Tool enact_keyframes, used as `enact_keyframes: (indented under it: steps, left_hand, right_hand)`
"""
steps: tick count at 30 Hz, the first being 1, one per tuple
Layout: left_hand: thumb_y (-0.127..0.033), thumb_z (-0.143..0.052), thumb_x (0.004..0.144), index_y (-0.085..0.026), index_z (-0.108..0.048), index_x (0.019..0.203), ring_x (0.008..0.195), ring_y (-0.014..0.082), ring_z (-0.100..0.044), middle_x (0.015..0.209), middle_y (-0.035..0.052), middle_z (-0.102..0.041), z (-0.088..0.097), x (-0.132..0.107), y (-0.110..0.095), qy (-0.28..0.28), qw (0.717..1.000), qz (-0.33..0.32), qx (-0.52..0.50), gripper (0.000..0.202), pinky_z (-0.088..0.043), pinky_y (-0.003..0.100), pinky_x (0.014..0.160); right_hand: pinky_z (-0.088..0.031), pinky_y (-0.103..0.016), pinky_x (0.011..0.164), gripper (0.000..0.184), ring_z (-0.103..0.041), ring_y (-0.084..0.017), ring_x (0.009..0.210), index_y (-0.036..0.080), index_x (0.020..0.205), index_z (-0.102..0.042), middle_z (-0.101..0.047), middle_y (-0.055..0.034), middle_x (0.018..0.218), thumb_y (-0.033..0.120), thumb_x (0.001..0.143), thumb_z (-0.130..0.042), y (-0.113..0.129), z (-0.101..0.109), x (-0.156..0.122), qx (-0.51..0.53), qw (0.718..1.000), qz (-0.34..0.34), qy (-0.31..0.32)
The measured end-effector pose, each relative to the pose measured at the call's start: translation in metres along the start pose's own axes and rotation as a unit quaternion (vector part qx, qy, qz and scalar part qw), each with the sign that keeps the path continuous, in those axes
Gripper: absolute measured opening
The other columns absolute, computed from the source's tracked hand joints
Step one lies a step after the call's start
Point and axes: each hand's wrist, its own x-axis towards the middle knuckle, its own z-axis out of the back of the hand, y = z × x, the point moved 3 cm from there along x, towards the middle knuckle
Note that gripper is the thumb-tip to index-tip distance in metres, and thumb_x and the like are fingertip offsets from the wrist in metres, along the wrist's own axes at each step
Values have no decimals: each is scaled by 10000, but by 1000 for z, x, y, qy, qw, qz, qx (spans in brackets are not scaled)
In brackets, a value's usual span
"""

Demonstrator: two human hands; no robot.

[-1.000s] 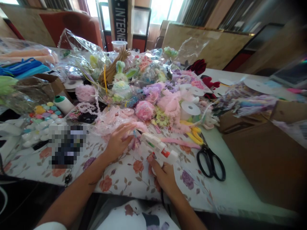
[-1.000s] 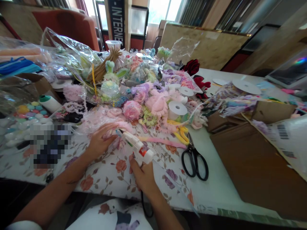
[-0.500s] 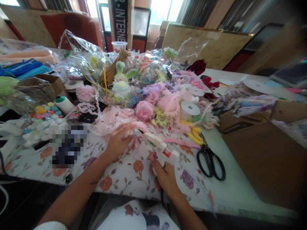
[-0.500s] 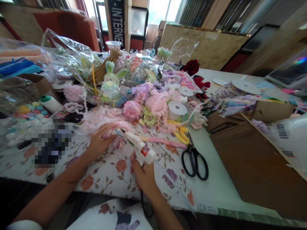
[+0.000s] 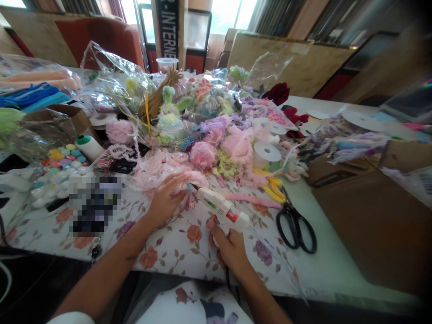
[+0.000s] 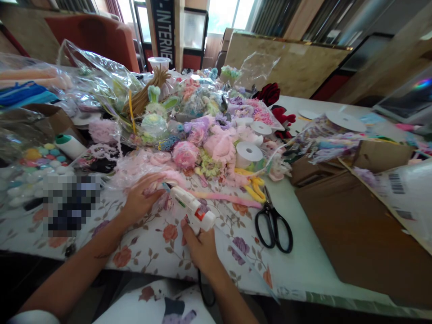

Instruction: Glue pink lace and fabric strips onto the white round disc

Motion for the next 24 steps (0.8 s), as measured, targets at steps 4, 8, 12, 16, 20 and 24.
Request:
enact_keyframes:
  steps: [4,8,12,16,20,24]
  left_hand:
    - [-289,-645,850,-257,-609,1241,1160,213,-594,1243,67,-653,0,0,1,2,1000,4,1,394,-468,373,1021]
    - [-300,-645,849,-249,-617,1229,1156,221,-595,1236,75,-656,0,0,1,5,1000,13,2,384,-470,390,1020]
    - [-323,-643,850,-249,-623,1221,1154,228,-597,1233,79,-659,0,0,0,2,1000,19,-1,379,-471,409,1023]
    - [-331,-644,848,-243,-632,1203,1157,226,-597,1228,77,-664,1,1,-2,-3,1000,26,-3,366,-466,406,1029]
    - [-324,-653,843,-240,-640,1187,1132,218,-614,1203,70,-677,1,2,-3,-10,1000,27,-8,355,-482,386,1008]
    - [-306,-670,832,-248,-631,1205,1146,210,-606,1222,65,-668,0,1,-1,-11,1000,20,-13,379,-470,370,1020]
  right_hand:
    - [-252,-204,302,461,-373,-75,310,175,577,-520,-478,18,455,548,849,-521,-1,0,-1,-1,1000,-22,3]
    - [-287,-197,325,458,-406,-82,369,172,574,-533,-519,-5,482,542,844,-532,1,-1,-1,-13,1000,-1,22]
    - [-290,-198,322,448,-416,-89,371,175,579,-539,-519,-4,475,549,825,-554,1,0,0,-1,1000,-8,12]
    - [-233,-201,280,480,-364,-69,286,178,550,-507,-499,8,456,573,819,-550,0,0,-3,24,999,-42,-9]
    - [-209,-205,262,522,-358,-81,251,189,517,-478,-406,36,393,614,816,-531,-1,0,-4,20,997,-67,-21]
    - [-272,-206,300,503,-399,-88,316,183,533,-511,-448,17,419,593,824,-530,3,-1,-2,5,1000,-23,7]
